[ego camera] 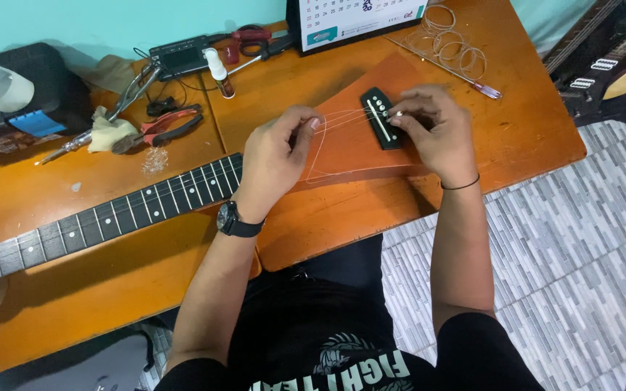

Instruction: The person strings a guitar by threading a new string through the bridge and winding it onto the tuning peg at the headstock. They then pluck the string to check its tension.

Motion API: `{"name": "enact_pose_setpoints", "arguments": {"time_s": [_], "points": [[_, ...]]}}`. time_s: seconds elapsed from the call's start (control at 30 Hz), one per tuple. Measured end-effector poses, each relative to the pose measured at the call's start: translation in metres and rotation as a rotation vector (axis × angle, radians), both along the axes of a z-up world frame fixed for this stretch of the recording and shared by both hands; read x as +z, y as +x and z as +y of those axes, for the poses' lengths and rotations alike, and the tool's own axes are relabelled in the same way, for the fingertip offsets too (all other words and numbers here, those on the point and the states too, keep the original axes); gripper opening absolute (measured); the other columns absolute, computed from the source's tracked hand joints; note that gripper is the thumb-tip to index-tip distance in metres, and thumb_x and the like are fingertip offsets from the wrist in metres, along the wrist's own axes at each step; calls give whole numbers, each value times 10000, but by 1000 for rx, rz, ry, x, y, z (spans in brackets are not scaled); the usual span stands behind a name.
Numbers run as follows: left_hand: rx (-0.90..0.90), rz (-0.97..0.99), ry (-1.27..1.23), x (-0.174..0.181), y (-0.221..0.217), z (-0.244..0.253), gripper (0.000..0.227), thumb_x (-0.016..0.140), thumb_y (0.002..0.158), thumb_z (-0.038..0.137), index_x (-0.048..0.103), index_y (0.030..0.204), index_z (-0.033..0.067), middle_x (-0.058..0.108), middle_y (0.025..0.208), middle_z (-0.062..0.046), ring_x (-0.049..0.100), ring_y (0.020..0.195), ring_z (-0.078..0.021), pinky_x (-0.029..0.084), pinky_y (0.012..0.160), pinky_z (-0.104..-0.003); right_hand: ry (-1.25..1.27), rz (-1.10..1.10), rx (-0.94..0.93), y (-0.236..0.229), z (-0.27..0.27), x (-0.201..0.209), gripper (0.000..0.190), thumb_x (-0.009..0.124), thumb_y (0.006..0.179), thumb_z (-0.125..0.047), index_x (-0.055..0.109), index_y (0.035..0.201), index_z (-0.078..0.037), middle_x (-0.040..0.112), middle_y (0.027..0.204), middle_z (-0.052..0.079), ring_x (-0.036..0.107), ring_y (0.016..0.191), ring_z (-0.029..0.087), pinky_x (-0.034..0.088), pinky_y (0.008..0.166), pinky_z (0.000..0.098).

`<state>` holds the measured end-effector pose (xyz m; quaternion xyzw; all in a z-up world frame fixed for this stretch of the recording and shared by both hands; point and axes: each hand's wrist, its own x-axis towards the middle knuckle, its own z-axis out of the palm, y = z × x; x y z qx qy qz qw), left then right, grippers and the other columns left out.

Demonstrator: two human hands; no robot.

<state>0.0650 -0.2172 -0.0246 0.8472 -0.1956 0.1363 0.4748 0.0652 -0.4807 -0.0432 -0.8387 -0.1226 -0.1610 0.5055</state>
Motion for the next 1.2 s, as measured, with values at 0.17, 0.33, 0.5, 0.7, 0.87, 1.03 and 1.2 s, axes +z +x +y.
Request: {"name": "enact_pose_setpoints", "arguments": {"time_s": [0.17,0.33,0.5,0.7,0.87,1.03,1.2], "points": [[6,15,-19,-1,-3,2,79,626,1048,152,705,1047,143,712,755,-117,720,705,-322,580,598,-393,-25,60,-45,4,-5,-9,146,818,951,-3,760,1076,-52,768,958,124,723,1013,215,529,948,381],[-33,17,-50,4,-1,4,87,618,1044,97,705,1043,109,671,702,-136,685,644,-299,549,558,-365,-96,-46,-12,11,-14,-14,90,829,955,-13,796,1014,-73,759,980,129,720,1027,323,532,952,424],[-58,30,-76,7,-1,5,93,611,1047,97,702,1033,110,664,697,-124,671,626,-270,546,558,-354,-80,-5,-34,8,-10,-11,80,815,972,-15,799,1026,-72,750,965,129,716,1012,302,529,949,421],[-107,69,-109,14,6,-3,87,611,1049,111,698,1044,112,655,702,-152,657,627,-274,543,569,-381,-96,-31,-14,7,-7,-8,68,792,972,44,770,1017,-2,729,947,209,705,1007,393,529,918,477],[-170,45,-80,38,14,-14,88,586,1046,147,673,1059,153,617,699,-139,634,636,-326,527,576,-413,-152,-34,-11,7,-5,-2,104,761,995,52,793,1035,-39,732,938,192,703,992,423,535,906,461],[-263,-124,42,41,33,-17,104,528,1072,128,621,1034,97,523,644,5,411,479,-156,284,456,-330,-241,-66,47,8,-8,2,134,750,952,91,742,972,-41,749,1040,95,673,969,231,516,887,348],[-254,-150,42,49,31,-16,114,520,1078,134,611,1039,77,552,664,-5,472,503,-175,311,458,-341,-254,-45,47,10,-9,-2,116,763,959,68,759,972,-47,710,993,85,637,927,212,482,842,320]]}}
